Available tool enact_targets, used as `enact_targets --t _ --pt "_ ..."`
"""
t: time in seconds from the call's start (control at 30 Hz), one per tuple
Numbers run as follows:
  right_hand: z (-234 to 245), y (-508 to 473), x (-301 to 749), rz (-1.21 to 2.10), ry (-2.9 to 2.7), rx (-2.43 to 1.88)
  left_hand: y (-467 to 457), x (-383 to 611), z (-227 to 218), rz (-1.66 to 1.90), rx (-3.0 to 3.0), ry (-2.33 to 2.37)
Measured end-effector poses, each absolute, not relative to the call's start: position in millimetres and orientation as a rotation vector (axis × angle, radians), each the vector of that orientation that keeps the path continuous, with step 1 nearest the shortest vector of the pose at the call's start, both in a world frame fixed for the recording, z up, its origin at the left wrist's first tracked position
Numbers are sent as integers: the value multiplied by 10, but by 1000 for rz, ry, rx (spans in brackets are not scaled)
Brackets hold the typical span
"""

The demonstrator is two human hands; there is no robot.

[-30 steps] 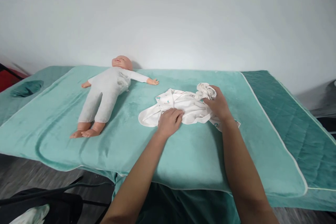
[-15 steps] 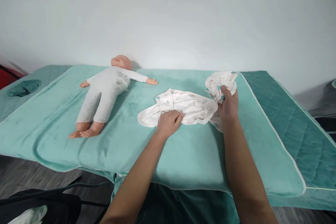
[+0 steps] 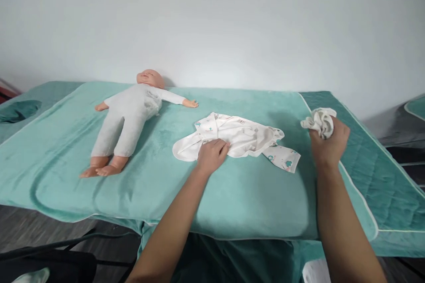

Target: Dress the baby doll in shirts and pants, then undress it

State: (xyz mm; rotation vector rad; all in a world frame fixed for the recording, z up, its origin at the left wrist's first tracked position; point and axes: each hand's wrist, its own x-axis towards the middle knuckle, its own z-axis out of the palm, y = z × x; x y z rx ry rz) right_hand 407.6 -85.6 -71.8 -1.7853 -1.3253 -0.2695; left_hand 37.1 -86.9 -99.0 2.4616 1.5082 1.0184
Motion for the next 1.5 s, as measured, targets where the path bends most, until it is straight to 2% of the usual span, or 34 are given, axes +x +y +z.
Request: enact_targets --t 0.13,0.23,0.63,0.9,1.03,1.17,1.33,1.5 --pt "-861 -1035 4221 -181 -1401 -2137 -862 377 -993 1035 2433 1516" --pt "-896 -1029 4173 -155 -1370 -2208 -863 376 -993 1033 2418 1522" --pt "-968 -1233 4035 -381 -1336 -1889 -808 389 -1009 1095 2534 1613" --pt "-832 -1635 3633 -508 -1353 -1629 -733 392 -1068 1132 2449 1708" --pt "-690 -1725 3110 -260 -1500 -1511 -567 454 -977 1026 2442 1674" --pt "-549 -1458 2781 55 -1530 -1672 -308 559 -788 789 2396 1725" --pt "-509 -940 2707 189 -1596 -2087 4 649 -673 494 2417 1800" --pt "-554 -792 2716 206 -1721 -2166 167 619 -631 444 2456 1764"
